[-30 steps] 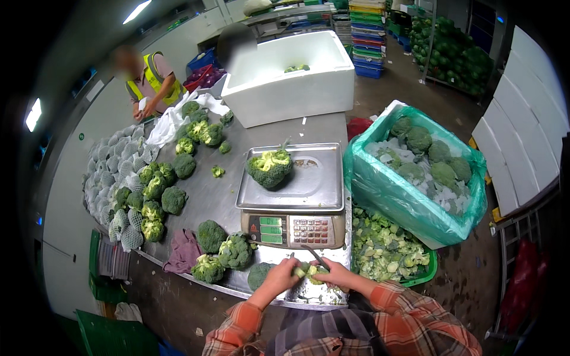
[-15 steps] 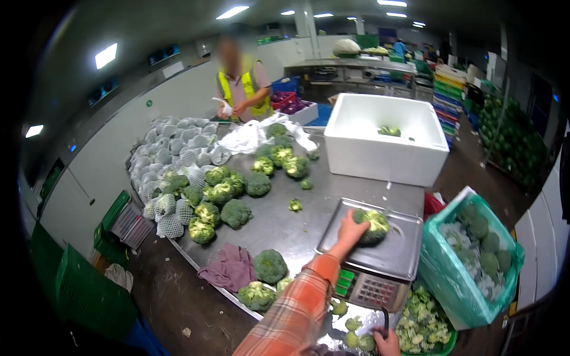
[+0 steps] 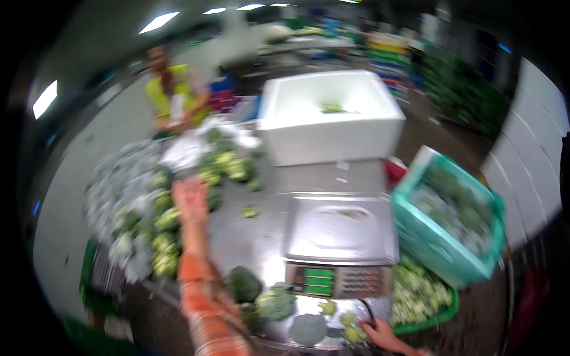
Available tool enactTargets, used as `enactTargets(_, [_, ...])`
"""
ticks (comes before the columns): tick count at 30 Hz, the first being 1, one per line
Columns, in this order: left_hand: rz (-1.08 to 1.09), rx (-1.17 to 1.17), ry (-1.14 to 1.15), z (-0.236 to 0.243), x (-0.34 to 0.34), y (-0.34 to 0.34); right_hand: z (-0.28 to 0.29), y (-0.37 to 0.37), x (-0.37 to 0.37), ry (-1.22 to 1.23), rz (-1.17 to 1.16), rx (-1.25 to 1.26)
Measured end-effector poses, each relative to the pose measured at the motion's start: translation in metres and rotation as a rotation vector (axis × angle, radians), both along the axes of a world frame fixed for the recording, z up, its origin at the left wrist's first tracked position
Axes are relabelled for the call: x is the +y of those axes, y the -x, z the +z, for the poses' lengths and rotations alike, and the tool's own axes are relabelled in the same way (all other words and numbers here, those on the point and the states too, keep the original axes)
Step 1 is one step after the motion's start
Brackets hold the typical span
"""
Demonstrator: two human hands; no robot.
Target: The person prepares a container with ice and then processes broccoli. They use a knife to trim the stems and cut the broccoli into smaller florets, placing the trimmed pieces into a green basket and the larger florets onto a scale and into a container.
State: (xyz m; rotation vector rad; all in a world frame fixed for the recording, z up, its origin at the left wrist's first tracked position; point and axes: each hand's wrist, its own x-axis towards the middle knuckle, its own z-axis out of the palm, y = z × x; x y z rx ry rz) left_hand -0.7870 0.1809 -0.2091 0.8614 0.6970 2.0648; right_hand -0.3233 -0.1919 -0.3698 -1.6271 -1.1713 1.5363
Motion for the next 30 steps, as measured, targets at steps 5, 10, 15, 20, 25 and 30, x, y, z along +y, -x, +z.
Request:
enactTargets(5, [-0.528,0.333,0.333,-0.028,-0.034,-0.124,-0.003,-0.012,0.008,-0.193,-0.015,0.011])
enactTargets(10, [-0.994,0.999,0.321,-0.059,-0.059,-0.374,0.011,-0.07,-0.012,-0.164,-0.178,0.084])
enactTargets(15, [-1.039,1.527,-0.095,-0.088,-0.066,-0.593,-0.012,-0.131,-0.051,-0.084,-0.377,0.233])
enactTargets(20, [-0.894,1.798,-0.261,-0.131,-0.057,-0.769,-0.036,-0.172,-0.083,0.176,-0.523,0.293])
enactTargets(25, [-0.821,1.966,-0.23,-0.183,-0.073,-0.889,-0.056,-0.189,-0.097,0.004,-0.634,0.111])
enactTargets(30, [-0.833,1.781,-0.178,-0.204,-0.057,-0.891,-0.058,-0.206,-0.101,0.092,-0.746,0.159])
